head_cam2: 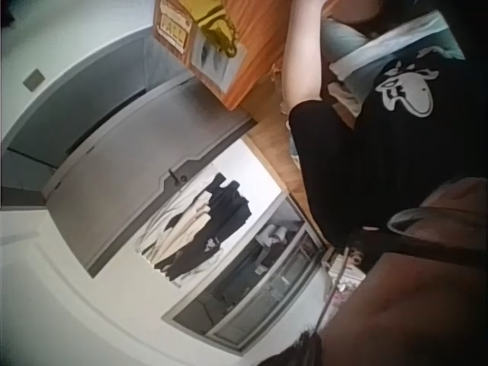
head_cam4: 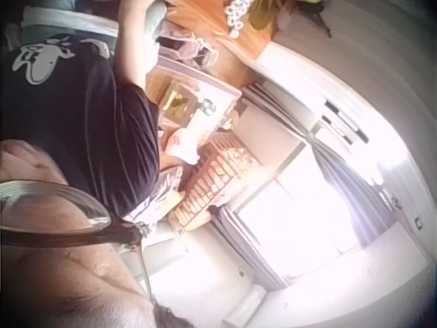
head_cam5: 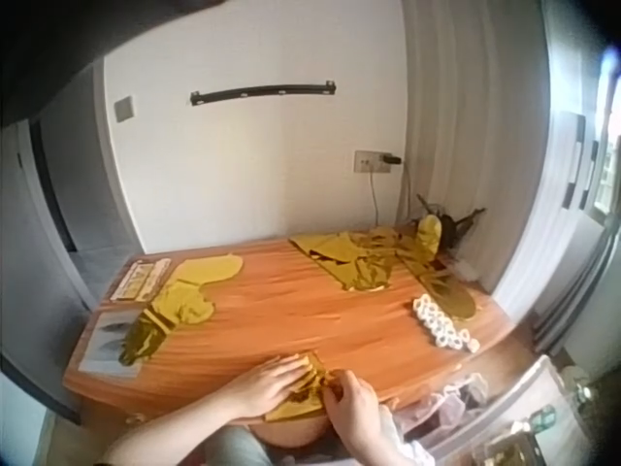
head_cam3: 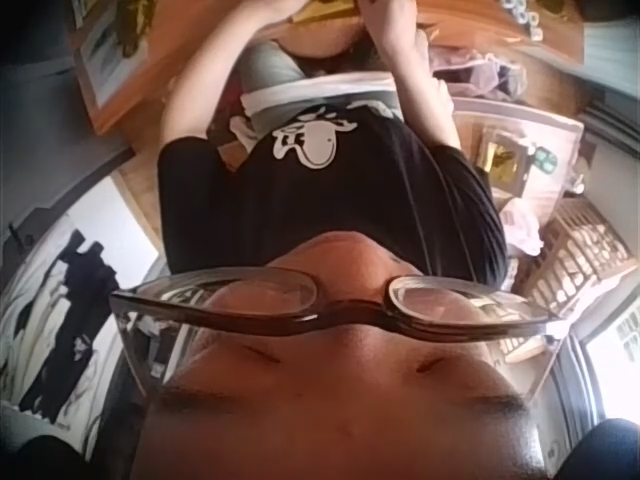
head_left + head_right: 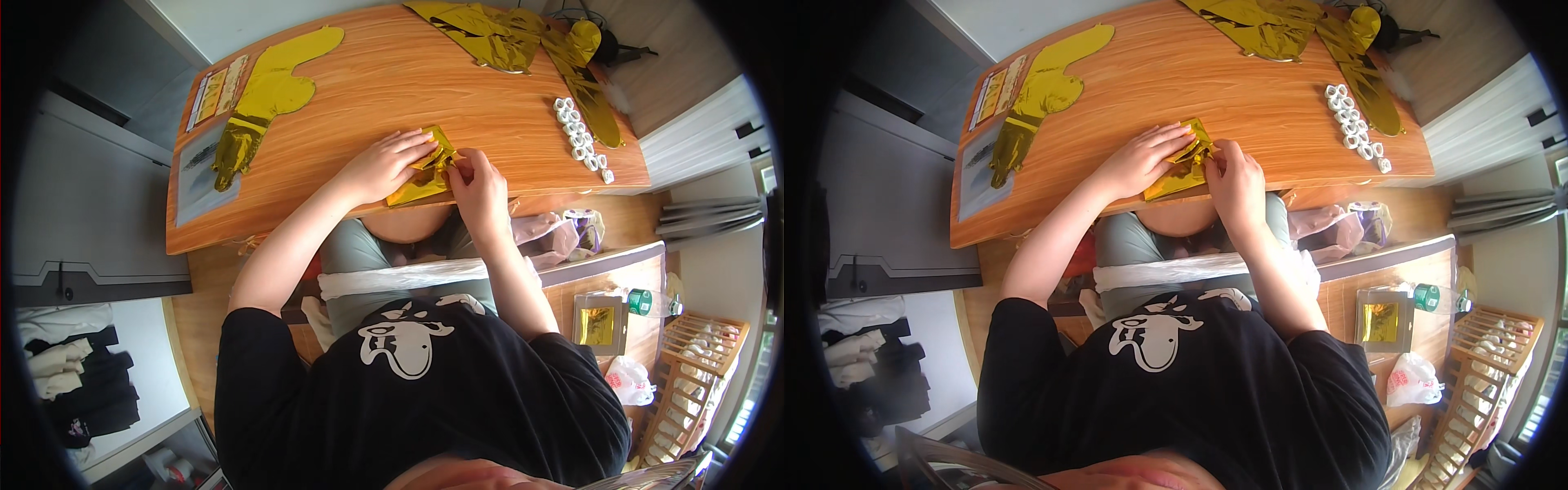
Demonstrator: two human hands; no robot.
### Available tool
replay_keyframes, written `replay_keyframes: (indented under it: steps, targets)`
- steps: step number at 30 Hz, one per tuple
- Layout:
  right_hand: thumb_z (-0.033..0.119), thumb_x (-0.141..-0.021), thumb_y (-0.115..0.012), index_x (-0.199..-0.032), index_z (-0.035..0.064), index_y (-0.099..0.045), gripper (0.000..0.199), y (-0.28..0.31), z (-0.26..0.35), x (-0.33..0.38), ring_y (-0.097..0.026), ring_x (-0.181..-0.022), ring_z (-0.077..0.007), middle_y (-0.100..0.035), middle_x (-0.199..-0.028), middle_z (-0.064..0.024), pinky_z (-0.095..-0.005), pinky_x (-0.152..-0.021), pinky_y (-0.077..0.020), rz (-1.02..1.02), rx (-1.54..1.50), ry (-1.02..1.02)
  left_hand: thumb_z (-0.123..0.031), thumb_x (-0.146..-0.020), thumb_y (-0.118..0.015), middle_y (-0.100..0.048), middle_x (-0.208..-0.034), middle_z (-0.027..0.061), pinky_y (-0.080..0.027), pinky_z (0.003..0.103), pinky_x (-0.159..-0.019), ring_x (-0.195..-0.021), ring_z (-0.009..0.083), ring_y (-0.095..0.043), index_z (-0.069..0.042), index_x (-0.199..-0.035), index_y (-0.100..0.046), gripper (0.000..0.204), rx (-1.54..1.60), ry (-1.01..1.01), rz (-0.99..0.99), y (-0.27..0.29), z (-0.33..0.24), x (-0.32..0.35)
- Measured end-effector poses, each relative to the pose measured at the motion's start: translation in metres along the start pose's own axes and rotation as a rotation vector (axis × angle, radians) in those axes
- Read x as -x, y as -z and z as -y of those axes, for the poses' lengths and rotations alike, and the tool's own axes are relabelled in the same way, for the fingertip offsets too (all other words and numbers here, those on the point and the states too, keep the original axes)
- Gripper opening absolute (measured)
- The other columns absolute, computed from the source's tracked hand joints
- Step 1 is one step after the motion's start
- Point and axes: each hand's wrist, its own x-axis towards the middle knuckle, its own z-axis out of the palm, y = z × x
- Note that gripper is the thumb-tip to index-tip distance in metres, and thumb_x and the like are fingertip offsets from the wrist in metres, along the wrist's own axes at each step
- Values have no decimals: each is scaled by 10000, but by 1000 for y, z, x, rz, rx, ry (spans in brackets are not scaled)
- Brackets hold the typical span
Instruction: The person is folding a large gold foil letter-shaped balloon into a compact square at a desk.
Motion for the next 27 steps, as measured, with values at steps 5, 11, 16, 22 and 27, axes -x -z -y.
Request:
replay_keyframes:
  steps: [5,11,16,22,27]
  targets:
    - [37,-860,-699,-1062,49,-651,209,-9,-5,-5,-673,-791,-340,-716,-827,-120,-445,-747,-536,-36,-8,44,-57,-923,-648,-473,-1554,134,-340,456,-1217,-1446,340,-427,-103,-1503,-494,602,21,9,-14,-1,-1,0]
    - [60,-869,-675,-1092,92,-679,226,1,-3,-3,-667,-843,-291,-716,-846,-94,-429,-786,-516,24,284,260,-51,-918,-646,-472,-1554,125,-342,459,-1215,-1444,339,-425,-100,-1492,-506,593,-4,-15,-15,-1,2,1]
    - [76,-893,-659,-1120,99,-696,231,20,-9,-10,-666,-910,-285,-728,-898,-79,-408,-830,-502,189,252,433,-42,-918,-635,-470,-1556,121,-352,456,-1210,-1439,344,-430,-101,-1487,-513,585,-24,-11,-14,-3,1,0]
    - [70,-861,-734,-1032,81,-705,173,25,-11,-2,-673,-838,-289,-720,-871,-81,-404,-814,-518,56,253,305,-43,-917,-637,-466,-1555,119,-363,449,-1202,-1440,338,-426,-109,-1485,-515,584,-67,-2,-20,-4,-1,1]
    - [67,-841,-745,-1006,76,-699,172,21,-13,5,-675,-816,-282,-712,-848,-77,-404,-801,-515,48,256,273,-12,-893,-637,-468,-1551,123,-367,448,-1201,-1441,338,-427,-100,-1481,-518,606,-63,-12,-28,-3,-1,0]
